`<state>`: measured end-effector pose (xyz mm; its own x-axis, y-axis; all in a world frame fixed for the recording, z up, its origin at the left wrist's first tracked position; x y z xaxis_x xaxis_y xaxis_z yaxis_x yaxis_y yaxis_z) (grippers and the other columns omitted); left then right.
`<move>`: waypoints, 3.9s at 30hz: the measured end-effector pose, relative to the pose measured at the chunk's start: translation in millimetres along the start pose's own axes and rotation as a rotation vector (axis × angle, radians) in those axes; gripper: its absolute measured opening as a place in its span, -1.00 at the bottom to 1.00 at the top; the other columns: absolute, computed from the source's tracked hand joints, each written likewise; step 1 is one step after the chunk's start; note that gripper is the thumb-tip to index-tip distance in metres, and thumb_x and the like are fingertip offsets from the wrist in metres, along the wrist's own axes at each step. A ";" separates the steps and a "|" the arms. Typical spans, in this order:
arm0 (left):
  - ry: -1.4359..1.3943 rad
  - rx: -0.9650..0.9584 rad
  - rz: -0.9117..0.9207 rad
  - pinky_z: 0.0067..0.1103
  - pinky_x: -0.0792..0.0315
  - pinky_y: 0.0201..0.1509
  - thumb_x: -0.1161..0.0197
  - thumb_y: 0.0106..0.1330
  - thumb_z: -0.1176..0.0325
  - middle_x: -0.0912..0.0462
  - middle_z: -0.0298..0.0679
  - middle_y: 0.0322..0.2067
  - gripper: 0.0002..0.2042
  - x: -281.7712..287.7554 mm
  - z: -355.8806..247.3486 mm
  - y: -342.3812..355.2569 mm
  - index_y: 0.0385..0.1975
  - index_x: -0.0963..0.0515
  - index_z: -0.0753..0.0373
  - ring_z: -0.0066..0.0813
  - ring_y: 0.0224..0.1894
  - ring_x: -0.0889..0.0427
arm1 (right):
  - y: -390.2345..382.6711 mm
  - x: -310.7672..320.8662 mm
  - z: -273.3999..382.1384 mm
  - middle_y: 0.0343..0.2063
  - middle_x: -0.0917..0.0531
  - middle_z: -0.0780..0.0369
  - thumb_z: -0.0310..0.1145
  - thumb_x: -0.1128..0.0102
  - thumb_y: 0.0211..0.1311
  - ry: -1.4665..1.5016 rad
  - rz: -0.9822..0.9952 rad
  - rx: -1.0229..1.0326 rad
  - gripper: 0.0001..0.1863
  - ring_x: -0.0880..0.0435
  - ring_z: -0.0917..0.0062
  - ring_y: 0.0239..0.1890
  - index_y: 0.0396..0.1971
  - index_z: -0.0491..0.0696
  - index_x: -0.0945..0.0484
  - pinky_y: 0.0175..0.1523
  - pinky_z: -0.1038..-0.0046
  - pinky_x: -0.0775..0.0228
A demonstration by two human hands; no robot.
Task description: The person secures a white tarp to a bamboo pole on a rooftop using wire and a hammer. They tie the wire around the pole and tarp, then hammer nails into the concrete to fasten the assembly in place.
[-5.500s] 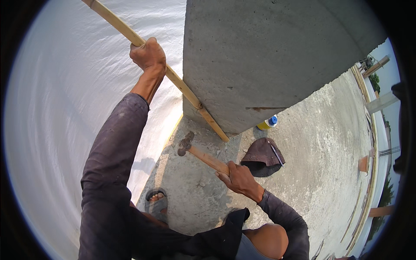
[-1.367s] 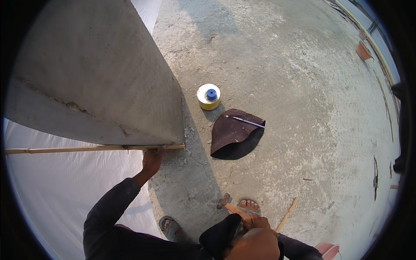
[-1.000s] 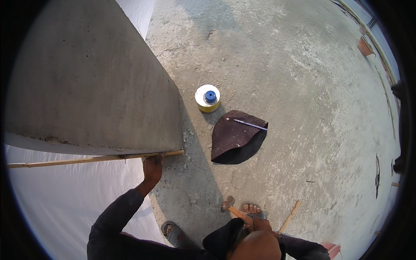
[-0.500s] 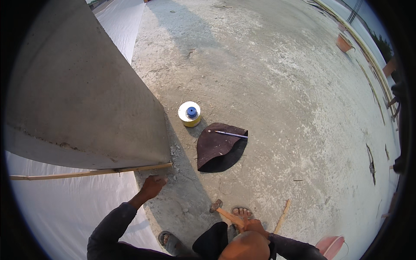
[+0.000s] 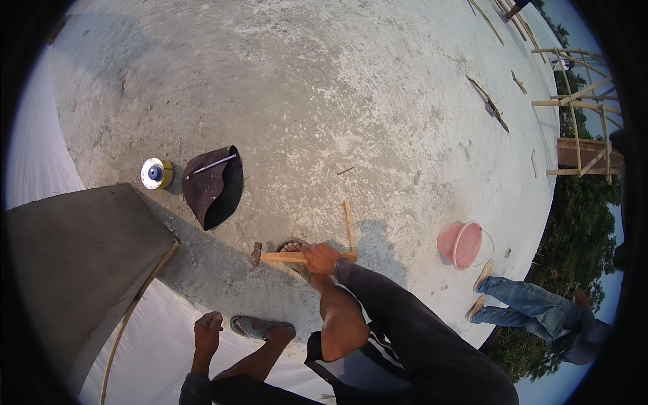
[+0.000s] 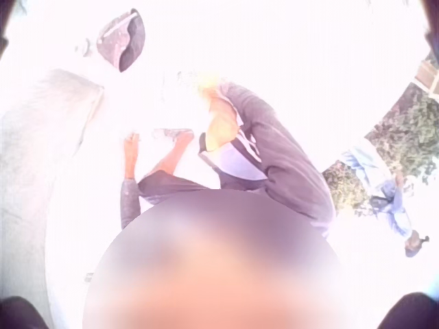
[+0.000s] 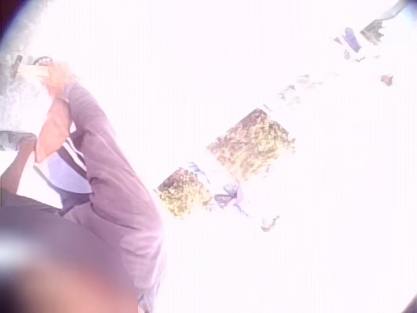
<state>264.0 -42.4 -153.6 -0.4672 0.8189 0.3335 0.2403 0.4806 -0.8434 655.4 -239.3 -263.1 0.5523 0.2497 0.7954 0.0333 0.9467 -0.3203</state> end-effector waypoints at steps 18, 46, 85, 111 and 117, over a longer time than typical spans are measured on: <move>-0.135 0.090 0.232 -0.56 -0.54 -0.23 -0.22 0.45 0.21 -0.74 -0.24 -0.28 -0.68 -69.4 -241.4 -163.8 -0.13 -0.68 0.39 -0.49 -0.31 -0.67 | -190.8 258.6 -77.6 -0.45 -0.72 0.01 -0.17 -0.41 0.17 0.751 0.216 -1.335 -0.60 -0.74 0.16 -0.36 -0.30 -0.28 -0.62 -0.21 0.16 -0.57; 0.618 -0.478 0.203 -0.39 -0.58 -0.33 -0.20 0.40 0.16 -0.73 -0.05 -0.29 -0.66 41.6 -736.8 -106.6 -0.13 -0.61 0.37 -0.23 -0.42 -0.70 | -264.8 626.1 -100.7 -0.30 -0.76 -0.11 -0.04 -0.42 -0.10 1.077 -0.171 -1.397 -0.44 -0.78 0.04 -0.17 -0.27 -0.27 -0.71 -0.01 0.11 -0.62; 0.927 0.368 0.180 -0.54 -0.49 -0.52 -0.09 0.54 0.09 -0.36 -0.44 -0.59 -0.66 -524.1 -831.5 -29.4 0.05 -0.52 0.23 -0.57 -0.61 -0.38 | -550.9 42.0 -409.9 -0.29 -0.75 0.04 -0.26 -0.21 0.29 0.987 -1.238 -2.316 -0.77 -0.74 0.03 -0.22 -0.20 -0.06 -0.71 -0.12 0.12 -0.55; 1.520 0.076 0.344 -0.52 -0.56 -0.40 0.07 0.55 0.23 -0.44 -0.38 -0.50 -0.61 -620.4 -799.5 9.7 0.23 -0.51 0.26 -0.54 -0.48 -0.44 | -525.3 -52.6 -477.9 -0.24 -0.75 0.02 -0.11 -0.08 0.39 0.767 -2.175 -1.990 -0.63 -0.75 0.04 -0.23 -0.05 -0.02 -0.71 -0.10 0.09 -0.60; 1.437 0.087 0.220 -0.51 -0.55 -0.38 0.05 0.56 0.22 -0.50 -0.35 -0.46 -0.66 -624.3 -810.6 12.5 0.11 -0.56 0.22 -0.50 -0.46 -0.49 | -526.0 -47.4 -461.9 -0.26 -0.76 0.06 -0.04 -0.14 0.33 1.093 -0.812 -2.387 -0.56 -0.77 0.10 -0.21 0.00 -0.05 -0.68 -0.12 0.17 -0.63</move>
<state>1248.4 -293.2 -30.9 0.8209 0.4986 0.2785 0.1180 0.3290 -0.9369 996.5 -843.0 -370.0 -0.0189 -0.5352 0.8445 0.1408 -0.8376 -0.5278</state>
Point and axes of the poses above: each hand's wrist, its own y-axis towards the middle knuckle, its own x-axis out of the back of the hand, z = x × y, the point moved 5 cm from there along y, towards the middle knuckle
